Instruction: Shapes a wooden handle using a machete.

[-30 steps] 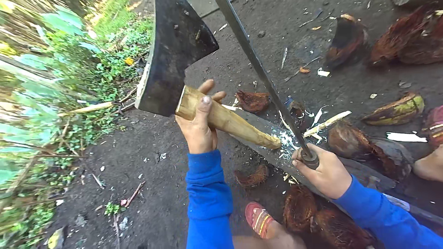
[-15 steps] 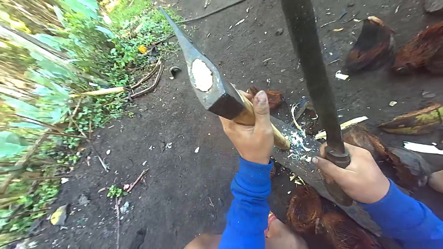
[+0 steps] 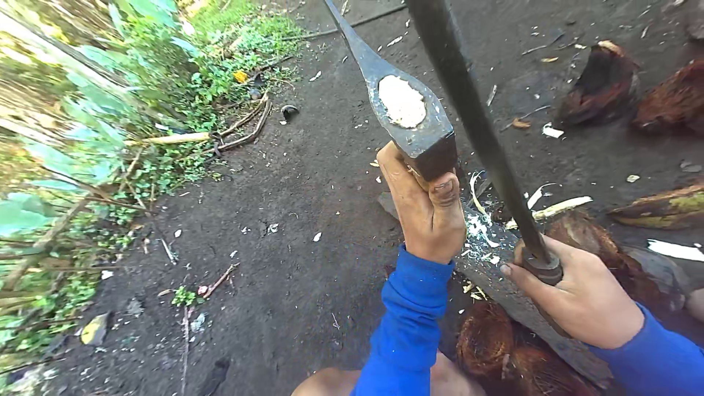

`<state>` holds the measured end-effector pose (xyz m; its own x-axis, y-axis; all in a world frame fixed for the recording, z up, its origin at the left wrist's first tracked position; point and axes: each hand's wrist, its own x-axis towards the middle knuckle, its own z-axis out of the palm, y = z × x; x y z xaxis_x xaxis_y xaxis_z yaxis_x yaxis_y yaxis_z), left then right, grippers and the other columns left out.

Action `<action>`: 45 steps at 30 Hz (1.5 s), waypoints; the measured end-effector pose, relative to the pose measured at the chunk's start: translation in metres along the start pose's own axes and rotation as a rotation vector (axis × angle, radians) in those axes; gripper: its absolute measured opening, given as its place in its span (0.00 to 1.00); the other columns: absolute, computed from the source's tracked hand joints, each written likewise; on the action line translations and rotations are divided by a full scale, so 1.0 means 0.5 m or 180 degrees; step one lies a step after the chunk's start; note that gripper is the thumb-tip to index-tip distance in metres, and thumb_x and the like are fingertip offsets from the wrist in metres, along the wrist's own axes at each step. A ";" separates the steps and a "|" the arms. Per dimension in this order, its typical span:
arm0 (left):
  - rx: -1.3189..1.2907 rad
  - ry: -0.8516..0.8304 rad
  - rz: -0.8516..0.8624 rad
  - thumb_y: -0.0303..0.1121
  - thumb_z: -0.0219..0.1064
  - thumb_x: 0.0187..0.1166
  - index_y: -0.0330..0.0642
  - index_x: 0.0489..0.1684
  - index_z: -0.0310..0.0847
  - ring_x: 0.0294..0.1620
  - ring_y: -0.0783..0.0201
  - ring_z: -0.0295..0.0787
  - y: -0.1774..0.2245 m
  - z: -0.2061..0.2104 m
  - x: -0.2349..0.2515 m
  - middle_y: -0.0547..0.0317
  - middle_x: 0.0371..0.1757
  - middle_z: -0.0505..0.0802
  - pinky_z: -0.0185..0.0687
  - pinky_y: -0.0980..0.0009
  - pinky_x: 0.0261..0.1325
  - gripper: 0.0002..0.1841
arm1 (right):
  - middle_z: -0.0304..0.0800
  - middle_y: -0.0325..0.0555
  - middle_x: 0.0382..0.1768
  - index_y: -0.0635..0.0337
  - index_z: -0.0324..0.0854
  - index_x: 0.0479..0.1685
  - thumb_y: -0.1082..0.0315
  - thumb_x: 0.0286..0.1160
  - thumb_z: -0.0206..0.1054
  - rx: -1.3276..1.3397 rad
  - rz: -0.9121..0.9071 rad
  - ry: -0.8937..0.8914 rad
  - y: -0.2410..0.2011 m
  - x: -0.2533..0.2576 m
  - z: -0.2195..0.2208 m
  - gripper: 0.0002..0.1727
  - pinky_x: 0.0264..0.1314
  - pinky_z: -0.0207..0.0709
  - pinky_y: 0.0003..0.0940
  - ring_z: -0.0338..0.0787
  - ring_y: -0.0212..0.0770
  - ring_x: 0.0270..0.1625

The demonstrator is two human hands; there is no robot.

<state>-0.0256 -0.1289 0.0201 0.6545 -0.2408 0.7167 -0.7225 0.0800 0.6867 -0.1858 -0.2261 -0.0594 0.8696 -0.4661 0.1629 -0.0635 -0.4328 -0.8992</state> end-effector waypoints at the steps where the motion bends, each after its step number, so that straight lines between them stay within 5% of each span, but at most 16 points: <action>1: 0.0005 0.0005 0.0036 0.69 0.41 0.85 0.39 0.78 0.60 0.72 0.74 0.74 0.000 0.002 0.000 0.59 0.68 0.77 0.73 0.72 0.75 0.40 | 0.83 0.29 0.25 0.54 0.84 0.43 0.46 0.69 0.69 -0.0012 -0.0059 -0.0010 -0.001 -0.002 0.004 0.20 0.27 0.74 0.15 0.79 0.16 0.24; 4: 0.0065 0.0034 0.0123 0.68 0.38 0.86 0.40 0.78 0.60 0.72 0.76 0.73 0.000 0.004 0.001 0.60 0.66 0.77 0.71 0.73 0.76 0.40 | 0.83 0.27 0.26 0.52 0.83 0.42 0.46 0.70 0.70 0.0155 -0.0194 -0.0101 -0.020 -0.004 0.007 0.18 0.30 0.73 0.11 0.79 0.13 0.27; 10: 0.0023 -0.0008 0.0035 0.67 0.40 0.87 0.41 0.79 0.58 0.67 0.76 0.76 0.000 0.000 0.004 0.60 0.64 0.77 0.75 0.74 0.71 0.38 | 0.91 0.28 0.33 0.51 0.82 0.46 0.49 0.74 0.71 0.0587 -0.0257 -0.0387 -0.083 -0.025 0.003 0.17 0.34 0.87 0.17 0.89 0.18 0.31; 17: 0.0306 -0.0017 0.0039 0.65 0.40 0.89 0.40 0.77 0.62 0.67 0.75 0.76 0.002 -0.015 0.001 0.60 0.64 0.79 0.75 0.72 0.72 0.37 | 0.81 0.26 0.26 0.52 0.82 0.44 0.49 0.70 0.69 0.0230 -0.0109 -0.0259 -0.085 -0.030 0.026 0.17 0.29 0.71 0.09 0.77 0.12 0.26; 22: 0.0075 0.0110 -0.0001 0.64 0.42 0.88 0.33 0.80 0.54 0.71 0.77 0.73 -0.010 -0.014 0.011 0.60 0.67 0.75 0.70 0.74 0.77 0.40 | 0.79 0.30 0.23 0.51 0.81 0.40 0.55 0.65 0.69 0.0412 0.0781 -0.0767 -0.017 -0.013 0.058 0.12 0.24 0.74 0.25 0.78 0.23 0.21; 27: 0.0006 0.0247 0.0006 0.64 0.41 0.89 0.24 0.79 0.47 0.70 0.80 0.73 -0.021 -0.018 0.023 0.57 0.68 0.76 0.69 0.80 0.78 0.43 | 0.81 0.43 0.26 0.61 0.81 0.46 0.63 0.72 0.70 0.0404 0.1631 -0.1323 0.088 0.001 0.089 0.12 0.28 0.80 0.42 0.81 0.38 0.21; 31: -0.0605 0.0223 -0.0073 0.66 0.48 0.86 0.43 0.76 0.59 0.69 0.71 0.79 -0.039 -0.037 0.021 0.66 0.66 0.80 0.77 0.69 0.74 0.36 | 0.82 0.51 0.28 0.65 0.81 0.50 0.65 0.76 0.70 0.0295 0.2182 -0.1445 0.168 -0.016 0.125 0.13 0.29 0.80 0.48 0.81 0.44 0.21; 33: -0.0986 0.0187 -0.0041 0.66 0.58 0.81 0.48 0.72 0.63 0.61 0.66 0.85 -0.050 -0.041 0.023 0.67 0.60 0.85 0.84 0.64 0.66 0.34 | 0.83 0.54 0.30 0.66 0.82 0.51 0.63 0.78 0.70 0.0129 0.2397 -0.1499 0.198 -0.028 0.137 0.14 0.31 0.81 0.51 0.83 0.47 0.23; 36: -0.0914 0.0460 -0.0135 0.52 0.73 0.76 0.44 0.65 0.65 0.42 0.67 0.88 -0.052 -0.034 0.019 0.67 0.44 0.86 0.91 0.65 0.49 0.30 | 0.87 0.59 0.37 0.66 0.82 0.57 0.62 0.77 0.70 -0.0014 0.2470 -0.1508 0.183 -0.032 0.138 0.18 0.41 0.82 0.57 0.88 0.53 0.32; 39: -0.0541 0.0791 -0.0220 0.30 0.67 0.77 0.38 0.59 0.69 0.37 0.66 0.88 -0.040 -0.024 0.021 0.62 0.39 0.86 0.92 0.66 0.44 0.17 | 0.87 0.55 0.38 0.65 0.83 0.56 0.61 0.76 0.69 0.0140 0.1858 -0.1458 0.100 -0.008 0.118 0.18 0.47 0.81 0.56 0.88 0.51 0.38; 42: -0.0133 0.0990 -0.0232 0.23 0.63 0.76 0.34 0.62 0.69 0.47 0.65 0.89 -0.024 -0.025 0.018 0.58 0.47 0.87 0.90 0.68 0.52 0.17 | 0.88 0.49 0.36 0.61 0.84 0.56 0.57 0.75 0.68 0.0230 0.1059 -0.1379 -0.007 0.022 0.093 0.19 0.45 0.81 0.50 0.88 0.45 0.38; 45: 0.0042 0.1086 -0.0204 0.22 0.64 0.74 0.30 0.67 0.66 0.59 0.63 0.89 -0.028 -0.039 0.019 0.55 0.57 0.88 0.89 0.65 0.61 0.22 | 0.89 0.50 0.37 0.61 0.84 0.56 0.55 0.77 0.68 0.0236 0.0987 -0.1470 -0.032 0.033 0.096 0.19 0.47 0.82 0.50 0.90 0.47 0.41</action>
<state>-0.0049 -0.1133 0.0195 0.7338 0.0925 0.6731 -0.6789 0.0622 0.7316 -0.1468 -0.1899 -0.0618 0.9408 -0.1693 -0.2935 -0.3304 -0.2662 -0.9055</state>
